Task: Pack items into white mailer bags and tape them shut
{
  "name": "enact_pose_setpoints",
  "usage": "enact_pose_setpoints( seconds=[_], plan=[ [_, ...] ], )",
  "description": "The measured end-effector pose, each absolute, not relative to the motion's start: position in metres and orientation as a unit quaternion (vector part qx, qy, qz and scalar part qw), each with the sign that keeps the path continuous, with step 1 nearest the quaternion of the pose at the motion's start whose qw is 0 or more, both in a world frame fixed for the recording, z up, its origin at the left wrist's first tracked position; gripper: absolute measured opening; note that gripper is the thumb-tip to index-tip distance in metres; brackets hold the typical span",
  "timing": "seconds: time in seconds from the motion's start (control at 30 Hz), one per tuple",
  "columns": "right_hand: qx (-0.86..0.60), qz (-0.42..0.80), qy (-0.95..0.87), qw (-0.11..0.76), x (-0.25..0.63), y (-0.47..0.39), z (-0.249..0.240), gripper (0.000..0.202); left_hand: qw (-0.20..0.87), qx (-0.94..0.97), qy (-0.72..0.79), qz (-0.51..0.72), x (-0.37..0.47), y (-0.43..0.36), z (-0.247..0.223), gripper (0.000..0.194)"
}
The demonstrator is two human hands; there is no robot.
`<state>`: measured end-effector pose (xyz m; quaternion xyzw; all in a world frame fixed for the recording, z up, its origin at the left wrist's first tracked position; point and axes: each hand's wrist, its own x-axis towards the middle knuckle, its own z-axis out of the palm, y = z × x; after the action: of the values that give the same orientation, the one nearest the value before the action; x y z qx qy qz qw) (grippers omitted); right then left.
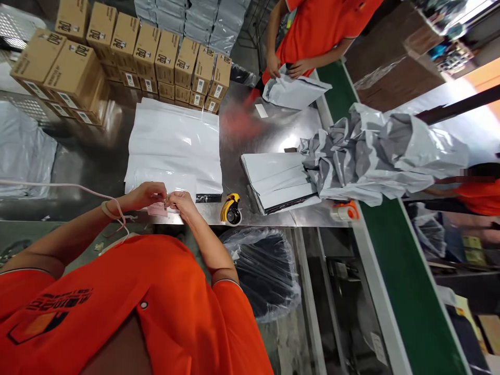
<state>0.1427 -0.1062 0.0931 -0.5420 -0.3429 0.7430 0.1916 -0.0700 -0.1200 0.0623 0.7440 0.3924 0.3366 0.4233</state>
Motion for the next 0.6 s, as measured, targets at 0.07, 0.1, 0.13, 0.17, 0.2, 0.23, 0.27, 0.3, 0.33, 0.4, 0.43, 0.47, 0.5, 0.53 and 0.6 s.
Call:
enact_pose_setpoints(
  seconds=[0.07,0.1,0.13,0.17,0.2,0.23,0.27,0.3,0.33,0.4,0.43,0.47,0.5,0.53,0.6],
  plan=[
    [-0.536,0.743,-0.349,0.198,0.145,-0.105,0.094,0.002,0.468,0.710,0.396,0.347,-0.069,-0.120,0.063,0.030],
    [-0.532,0.742,-0.353,0.202,0.146,-0.105,0.094,0.003,0.494,0.690,0.399,0.347,-0.069,-0.120,0.064,0.034],
    [-0.528,0.742,-0.359,0.205,0.147,-0.104,0.095,0.004,0.521,0.670,0.402,0.344,-0.069,-0.119,0.065,0.038],
    [-0.522,0.742,-0.367,0.207,0.148,-0.102,0.095,0.006,0.548,0.651,0.404,0.336,-0.069,-0.118,0.067,0.040],
    [-0.516,0.741,-0.376,0.209,0.149,-0.101,0.095,0.008,0.572,0.634,0.404,0.327,-0.070,-0.116,0.068,0.042],
    [-0.509,0.741,-0.384,0.209,0.150,-0.100,0.094,0.010,0.594,0.619,0.404,0.317,-0.070,-0.115,0.070,0.044],
    [-0.504,0.741,-0.392,0.208,0.151,-0.098,0.094,0.013,0.612,0.607,0.403,0.308,-0.070,-0.113,0.072,0.045],
    [-0.499,0.741,-0.398,0.207,0.152,-0.096,0.094,0.015,0.626,0.597,0.401,0.301,-0.070,-0.111,0.075,0.045],
    [-0.496,0.740,-0.405,0.205,0.153,-0.095,0.094,0.018,0.635,0.590,0.401,0.296,-0.070,-0.109,0.077,0.046],
    [-0.490,0.736,-0.422,0.199,0.155,-0.091,0.095,0.021,0.644,0.584,0.399,0.291,-0.070,-0.107,0.081,0.047],
    [-0.487,0.733,-0.433,0.195,0.157,-0.090,0.096,0.023,0.646,0.583,0.400,0.289,-0.070,-0.105,0.083,0.047],
    [-0.484,0.729,-0.443,0.193,0.159,-0.088,0.097,0.023,0.645,0.582,0.402,0.288,-0.069,-0.105,0.085,0.046],
    [-0.482,0.727,-0.451,0.191,0.161,-0.087,0.098,0.024,0.645,0.581,0.404,0.287,-0.069,-0.104,0.086,0.045],
    [-0.479,0.725,-0.457,0.190,0.163,-0.086,0.100,0.024,0.645,0.578,0.408,0.288,-0.069,-0.103,0.087,0.045],
    [-0.470,0.726,-0.465,0.188,0.166,-0.084,0.102,0.025,0.648,0.571,0.413,0.288,-0.069,-0.103,0.088,0.047]
  ],
)
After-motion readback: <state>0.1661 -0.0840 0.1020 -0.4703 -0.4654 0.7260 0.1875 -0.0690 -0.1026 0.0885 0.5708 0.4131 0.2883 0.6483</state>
